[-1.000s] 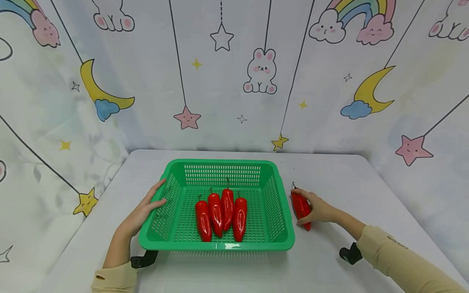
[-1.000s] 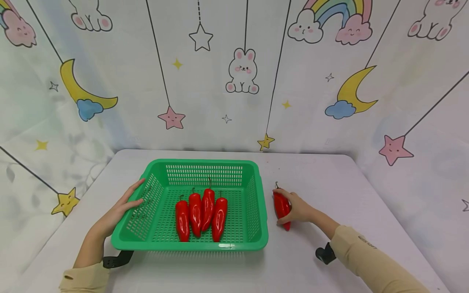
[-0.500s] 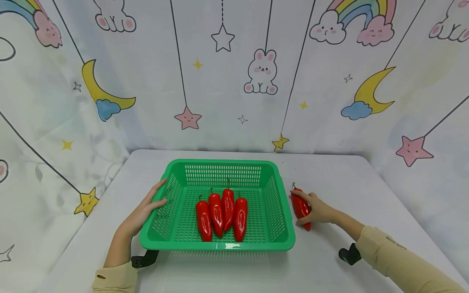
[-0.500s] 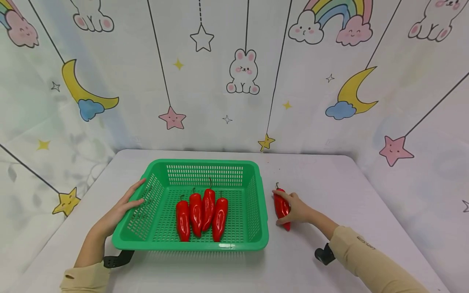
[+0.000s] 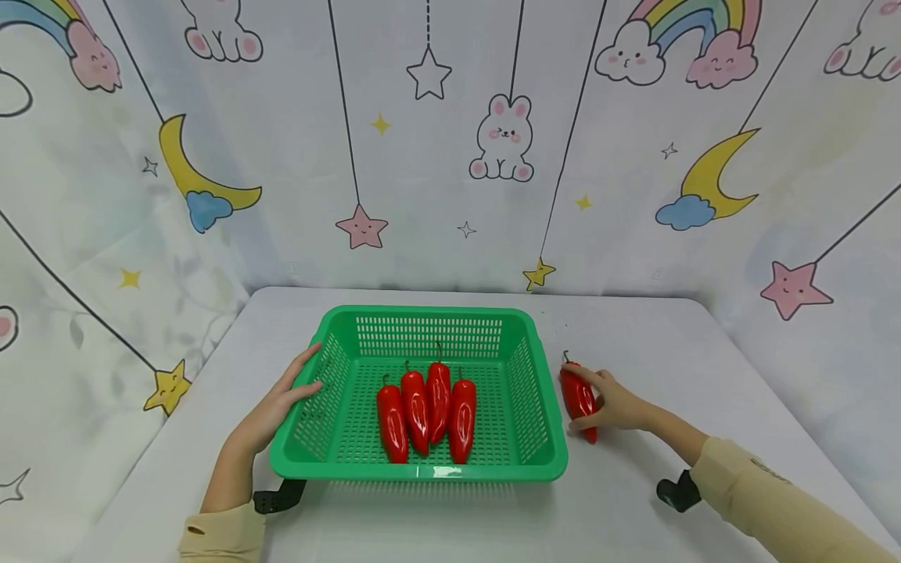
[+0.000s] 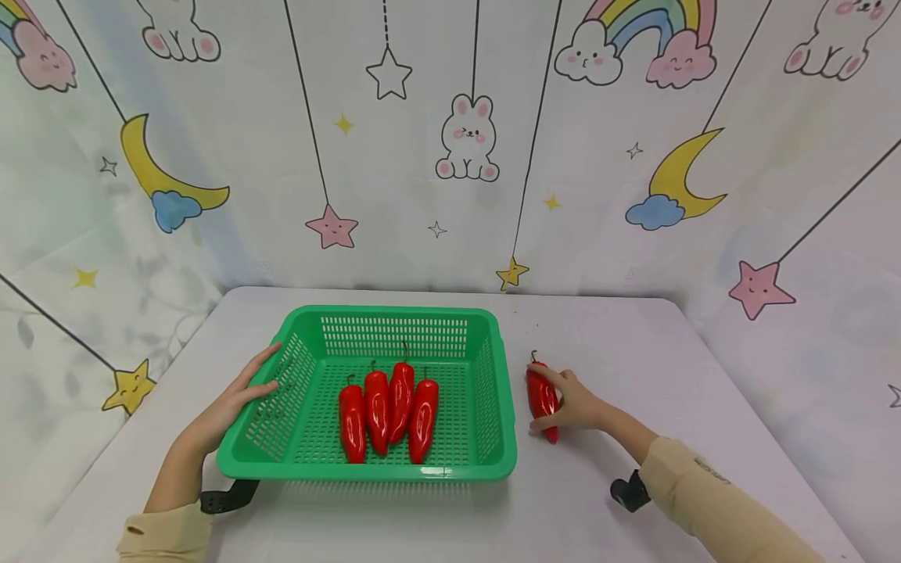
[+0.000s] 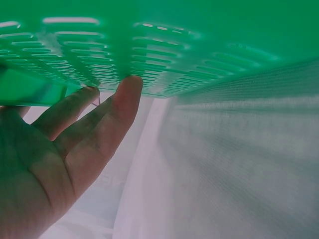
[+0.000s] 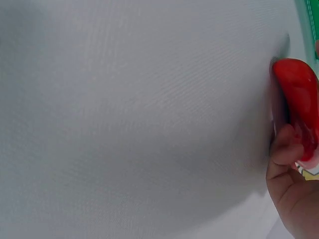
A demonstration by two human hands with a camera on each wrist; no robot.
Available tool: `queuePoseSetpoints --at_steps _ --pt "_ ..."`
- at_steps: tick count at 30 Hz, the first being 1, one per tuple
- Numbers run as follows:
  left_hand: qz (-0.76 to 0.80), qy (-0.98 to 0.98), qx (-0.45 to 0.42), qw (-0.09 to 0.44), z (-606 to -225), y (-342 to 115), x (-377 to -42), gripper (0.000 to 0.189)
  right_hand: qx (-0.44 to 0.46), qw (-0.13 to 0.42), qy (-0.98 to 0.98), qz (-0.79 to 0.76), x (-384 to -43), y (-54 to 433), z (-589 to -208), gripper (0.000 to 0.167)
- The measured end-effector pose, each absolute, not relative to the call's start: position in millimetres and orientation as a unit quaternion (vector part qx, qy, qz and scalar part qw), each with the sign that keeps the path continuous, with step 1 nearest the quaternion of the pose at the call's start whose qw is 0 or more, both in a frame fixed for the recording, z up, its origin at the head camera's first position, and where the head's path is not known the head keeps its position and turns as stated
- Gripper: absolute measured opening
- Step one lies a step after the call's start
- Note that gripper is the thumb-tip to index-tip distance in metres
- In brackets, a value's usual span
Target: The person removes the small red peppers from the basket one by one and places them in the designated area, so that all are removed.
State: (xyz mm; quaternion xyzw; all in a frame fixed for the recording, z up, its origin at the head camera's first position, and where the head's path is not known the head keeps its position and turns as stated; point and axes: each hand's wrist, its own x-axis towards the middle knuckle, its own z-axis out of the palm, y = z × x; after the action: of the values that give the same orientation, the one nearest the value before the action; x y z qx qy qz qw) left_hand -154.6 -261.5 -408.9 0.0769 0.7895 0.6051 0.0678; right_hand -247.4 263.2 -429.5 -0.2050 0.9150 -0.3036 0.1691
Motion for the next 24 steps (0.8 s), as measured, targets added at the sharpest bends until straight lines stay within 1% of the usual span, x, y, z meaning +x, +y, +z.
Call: queuePoseSetpoints --at_steps 7,15,19,24 --pt "0.602 0.792 0.079 0.065 -408.0 -261.6 -154.5 0.062 -0.202 0.167 0.911 -0.319 -247.8 270.3 -422.7 0.088" --pt "0.605 0.789 0.077 0.069 -407.2 -260.9 -153.7 0.062 -0.208 0.153 0.909 -0.328 -246.1 273.3 -411.5 0.088" --pt "0.605 0.79 0.076 0.069 -407.0 -260.6 -153.5 0.062 -0.214 0.133 0.911 -0.327 -244.2 274.1 -406.0 0.088" --pt "0.604 0.79 0.075 0.07 -407.0 -260.9 -153.8 0.062 -0.227 0.093 0.916 -0.317 -242.9 274.9 -402.7 0.089"
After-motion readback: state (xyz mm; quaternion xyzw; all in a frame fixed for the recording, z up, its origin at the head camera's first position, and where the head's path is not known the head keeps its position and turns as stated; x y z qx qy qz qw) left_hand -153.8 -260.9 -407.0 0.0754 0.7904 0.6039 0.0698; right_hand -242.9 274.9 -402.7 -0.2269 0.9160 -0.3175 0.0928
